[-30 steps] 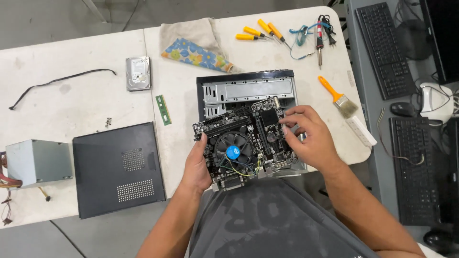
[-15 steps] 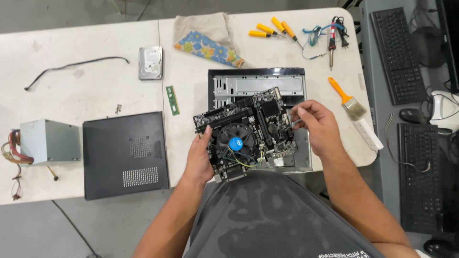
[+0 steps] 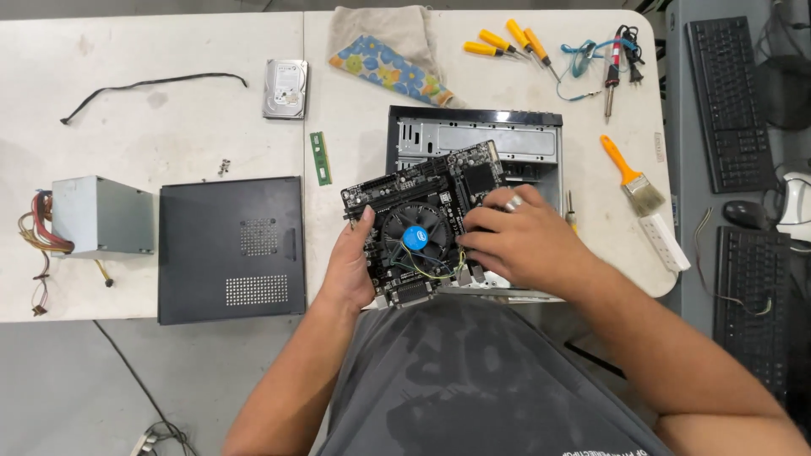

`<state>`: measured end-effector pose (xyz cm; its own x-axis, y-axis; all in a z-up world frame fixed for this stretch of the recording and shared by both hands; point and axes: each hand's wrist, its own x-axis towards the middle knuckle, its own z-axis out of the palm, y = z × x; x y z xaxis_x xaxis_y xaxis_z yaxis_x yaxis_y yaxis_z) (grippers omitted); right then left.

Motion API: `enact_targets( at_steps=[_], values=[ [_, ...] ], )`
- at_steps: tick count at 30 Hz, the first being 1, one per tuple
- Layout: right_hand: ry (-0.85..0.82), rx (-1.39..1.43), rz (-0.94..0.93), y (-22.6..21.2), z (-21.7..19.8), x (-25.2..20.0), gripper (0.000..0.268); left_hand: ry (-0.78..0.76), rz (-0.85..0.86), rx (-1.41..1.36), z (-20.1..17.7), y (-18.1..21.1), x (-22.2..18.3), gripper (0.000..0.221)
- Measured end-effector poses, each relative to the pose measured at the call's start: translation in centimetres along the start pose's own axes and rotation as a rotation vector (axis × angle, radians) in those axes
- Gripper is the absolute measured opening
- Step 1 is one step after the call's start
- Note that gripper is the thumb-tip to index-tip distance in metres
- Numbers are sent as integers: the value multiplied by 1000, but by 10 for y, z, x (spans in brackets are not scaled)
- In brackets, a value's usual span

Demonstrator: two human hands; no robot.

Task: The person is removing the motherboard and CPU fan from a computer case on a repair bench.

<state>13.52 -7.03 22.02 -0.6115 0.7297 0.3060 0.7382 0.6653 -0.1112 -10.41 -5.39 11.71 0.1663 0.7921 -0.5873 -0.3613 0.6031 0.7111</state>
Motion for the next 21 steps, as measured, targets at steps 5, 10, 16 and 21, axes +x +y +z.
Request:
enact_targets(
  at_steps=[5,10,16,21],
  values=[
    [-41,54,-46,-1,21,0,8,18,22,-4,-18,-14,14,77],
    [65,420,-1,-7,16,4,3,35,27,-38,4,13,-15,106],
    [35,392,12,-19,-10,6,7,26,62,110,22,23,-22,80],
    [-219,810,13,-25,-12,-3,6,29,14,-16,26,20,-23,96]
  ],
)
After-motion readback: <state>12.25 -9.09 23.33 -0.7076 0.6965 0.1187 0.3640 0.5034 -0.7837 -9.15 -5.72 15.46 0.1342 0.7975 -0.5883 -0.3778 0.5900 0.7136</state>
